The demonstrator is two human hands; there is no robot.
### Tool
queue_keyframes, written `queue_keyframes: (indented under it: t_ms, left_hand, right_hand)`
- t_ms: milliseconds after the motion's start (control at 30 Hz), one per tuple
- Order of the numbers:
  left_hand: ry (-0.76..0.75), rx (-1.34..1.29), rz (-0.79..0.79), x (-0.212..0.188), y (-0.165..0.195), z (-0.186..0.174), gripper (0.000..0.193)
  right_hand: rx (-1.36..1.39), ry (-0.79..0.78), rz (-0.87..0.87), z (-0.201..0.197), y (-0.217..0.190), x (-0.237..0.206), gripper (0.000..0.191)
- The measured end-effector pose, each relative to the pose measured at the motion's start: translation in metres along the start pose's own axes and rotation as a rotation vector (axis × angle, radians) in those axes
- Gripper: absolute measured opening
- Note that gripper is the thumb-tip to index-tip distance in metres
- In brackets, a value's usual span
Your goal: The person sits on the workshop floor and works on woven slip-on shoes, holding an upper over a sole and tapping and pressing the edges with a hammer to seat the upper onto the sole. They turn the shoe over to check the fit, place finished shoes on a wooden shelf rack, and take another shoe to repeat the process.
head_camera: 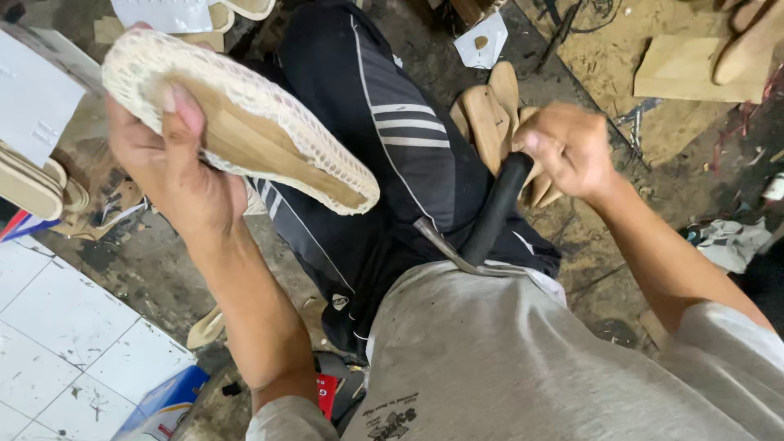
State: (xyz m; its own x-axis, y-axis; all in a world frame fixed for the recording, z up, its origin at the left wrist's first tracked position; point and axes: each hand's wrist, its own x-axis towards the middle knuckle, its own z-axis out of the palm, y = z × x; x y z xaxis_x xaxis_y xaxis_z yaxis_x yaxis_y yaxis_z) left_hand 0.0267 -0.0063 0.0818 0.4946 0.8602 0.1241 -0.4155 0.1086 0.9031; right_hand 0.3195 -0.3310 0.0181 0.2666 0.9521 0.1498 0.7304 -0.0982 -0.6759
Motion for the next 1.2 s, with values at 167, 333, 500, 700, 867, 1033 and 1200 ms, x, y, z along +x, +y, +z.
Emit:
queue_keyframes:
  t_ms: [167,333,500,700,867,1033,1200]
  left_hand:
    - [0.076,0.279,-0.156,-0.02,-0.081,0.013,0.034]
    - [0.055,0.045,-0.135,-0.034,-0.097,-0.015,0.045]
    - [0.012,0.207,-0.099,-0.011,-0.082,-0.018,0.045]
    - [0.046,0.183,-0.01,0.0,-0.084,-0.02,0.04]
    - [0.128,0.169,0.028,-0.008,-0.089,-0.029,0.038]
    - [0.147,0.119,0.068,-0.009,-0.09,-0.034,0.035]
    - [0.174,0.136,0.05,-0.01,-0.082,-0.037,0.032]
  right_hand:
    - [0.505,0.525,0.527,0.013,0.025,0.028,0.033]
    - [0.562,0.385,0.43,0.042,0.003,0.06,0.031]
    - [0.603,0.261,0.284,0.056,-0.046,0.103,0.03]
    - [0.471,0.02,0.104,0.097,-0.108,0.154,0.024]
    - [0.255,0.045,-0.068,0.13,-0.118,0.165,0.019]
    - [0.379,0.034,-0.017,0.138,-0.112,0.163,0.02]
    - [0.323,0.039,0.002,0.142,-0.121,0.166,0.02]
